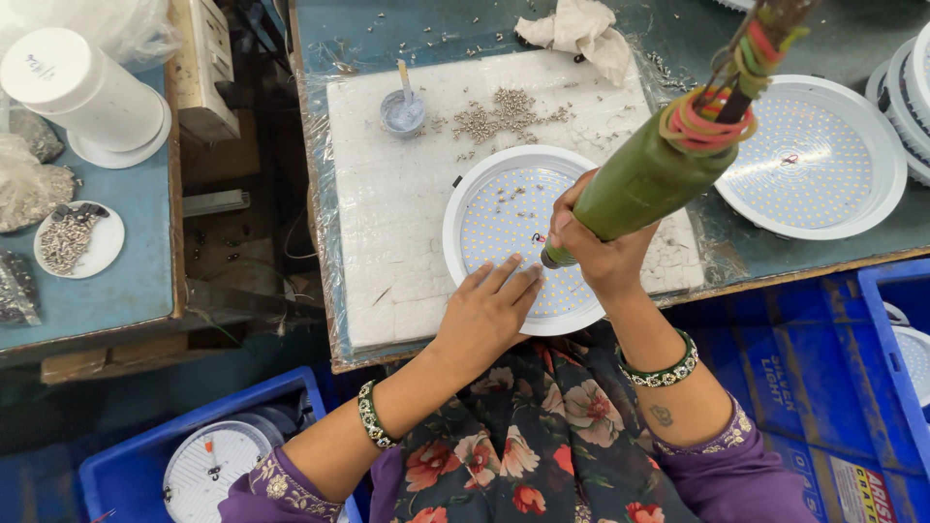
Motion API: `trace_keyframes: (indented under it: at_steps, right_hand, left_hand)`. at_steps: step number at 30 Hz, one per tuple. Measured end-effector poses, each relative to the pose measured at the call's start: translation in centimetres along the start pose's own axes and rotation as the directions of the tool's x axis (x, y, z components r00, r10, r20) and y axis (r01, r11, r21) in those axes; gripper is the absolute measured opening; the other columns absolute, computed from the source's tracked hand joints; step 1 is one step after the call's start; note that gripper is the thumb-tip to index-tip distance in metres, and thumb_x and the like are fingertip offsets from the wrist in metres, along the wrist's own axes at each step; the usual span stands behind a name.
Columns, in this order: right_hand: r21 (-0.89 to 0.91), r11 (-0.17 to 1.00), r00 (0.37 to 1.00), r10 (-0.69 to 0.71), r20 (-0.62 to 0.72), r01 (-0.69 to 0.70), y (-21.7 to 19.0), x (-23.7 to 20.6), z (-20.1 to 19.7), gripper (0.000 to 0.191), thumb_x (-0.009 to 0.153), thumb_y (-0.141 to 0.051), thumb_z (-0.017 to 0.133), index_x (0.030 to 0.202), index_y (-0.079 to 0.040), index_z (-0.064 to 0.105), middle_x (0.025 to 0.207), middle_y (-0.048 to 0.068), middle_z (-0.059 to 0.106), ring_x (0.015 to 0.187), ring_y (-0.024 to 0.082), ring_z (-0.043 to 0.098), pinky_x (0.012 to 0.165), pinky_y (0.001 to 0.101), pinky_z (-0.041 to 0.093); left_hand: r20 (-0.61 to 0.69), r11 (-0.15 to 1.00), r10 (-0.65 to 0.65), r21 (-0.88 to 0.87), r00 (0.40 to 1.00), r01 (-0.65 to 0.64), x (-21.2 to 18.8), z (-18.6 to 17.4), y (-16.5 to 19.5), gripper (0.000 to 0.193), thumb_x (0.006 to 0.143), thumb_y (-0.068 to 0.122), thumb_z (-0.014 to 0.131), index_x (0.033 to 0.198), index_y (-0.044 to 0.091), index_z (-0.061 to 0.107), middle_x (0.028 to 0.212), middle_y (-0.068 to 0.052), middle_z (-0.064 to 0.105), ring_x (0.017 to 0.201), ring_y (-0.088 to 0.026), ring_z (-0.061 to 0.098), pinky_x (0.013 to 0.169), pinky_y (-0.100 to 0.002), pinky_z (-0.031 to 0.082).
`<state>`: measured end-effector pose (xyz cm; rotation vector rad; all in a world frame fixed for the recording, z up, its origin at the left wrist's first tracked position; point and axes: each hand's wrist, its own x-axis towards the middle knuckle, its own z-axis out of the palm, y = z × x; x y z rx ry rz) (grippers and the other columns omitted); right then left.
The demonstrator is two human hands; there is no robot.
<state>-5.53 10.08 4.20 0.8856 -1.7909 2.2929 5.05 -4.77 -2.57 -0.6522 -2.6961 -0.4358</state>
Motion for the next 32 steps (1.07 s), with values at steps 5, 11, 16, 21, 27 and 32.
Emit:
trace_keyframes:
  at_steps: [5,11,16,21,27,32]
  right_hand:
    - [-0.048,0.996,0.997,-0.073,0.021,0.074,0.2,0.3,0.0,0.009,0.088,0.006,0.063,0.084,0.003,0.056,0.078,0.010,0.060,0.063,0.015,0.060,0.060,0.0292,0.053]
    - [-0.005,1.000,1.000,-0.004,-0.007,0.004,0.1,0.9,-0.1,0.006,0.088,0.005,0.063,0.086,0.004,0.057,0.073,0.010,0.060,0.060,0.015,0.059,0.058,0.0285,0.052]
    - [0.049,0.998,0.999,-0.042,-0.023,0.043,-0.7,1.7,0.4,0.009,0.088,0.005,0.064,0.087,0.003,0.055,0.074,0.010,0.060,0.059,0.016,0.059,0.057,0.0294,0.052]
    - [0.116,0.993,0.999,0.023,-0.032,-0.019,-2.8,2.7,-0.3,0.009,0.091,0.003,0.066,0.095,0.003,0.058,0.079,0.008,0.062,0.065,0.015,0.062,0.063,0.0294,0.054]
    - [-0.109,0.993,0.994,-0.057,-0.093,0.047,-3.7,5.0,-0.6,0.030,0.098,-0.012,0.077,0.123,0.003,0.067,0.091,0.004,0.070,0.075,0.010,0.064,0.072,0.0250,0.055]
    - [-0.255,0.955,0.975,-0.185,-0.125,0.149,-3.8,4.5,0.2,0.056,0.104,-0.022,0.077,0.148,-0.004,0.048,0.116,0.008,0.070,0.102,0.010,0.066,0.097,0.0230,0.054]
  left_hand:
    - [0.011,1.000,-0.010,-0.010,1.000,0.010,0.4,-0.2,0.0,0.068,0.070,0.030,0.082,0.130,0.003,0.064,0.139,-0.008,0.060,0.134,-0.030,0.054,0.107,-0.049,0.046]
    - [0.035,1.000,-0.004,-0.022,0.999,0.005,0.4,-0.1,-0.3,0.071,0.068,0.030,0.084,0.131,0.003,0.063,0.140,-0.008,0.059,0.134,-0.031,0.053,0.108,-0.050,0.045]
    - [0.046,0.999,-0.024,-0.023,0.999,0.025,0.3,-0.2,0.0,0.074,0.065,0.027,0.085,0.131,0.003,0.063,0.139,-0.008,0.060,0.135,-0.030,0.053,0.109,-0.050,0.045]
    - [0.034,0.995,-0.014,-0.093,0.999,0.018,0.3,-0.8,-0.3,0.072,0.067,0.026,0.086,0.131,0.004,0.062,0.141,-0.008,0.059,0.135,-0.031,0.053,0.110,-0.049,0.044]
    - [0.137,0.949,-0.030,-0.306,0.990,0.071,0.8,-3.1,-1.4,0.085,0.063,0.035,0.090,0.136,0.005,0.058,0.138,-0.014,0.058,0.128,-0.036,0.054,0.105,-0.046,0.045]
    - [0.245,0.955,-0.050,-0.273,0.968,0.118,1.9,-4.3,-1.0,0.092,0.059,0.037,0.091,0.138,0.007,0.055,0.136,-0.016,0.055,0.125,-0.037,0.054,0.104,-0.045,0.044]
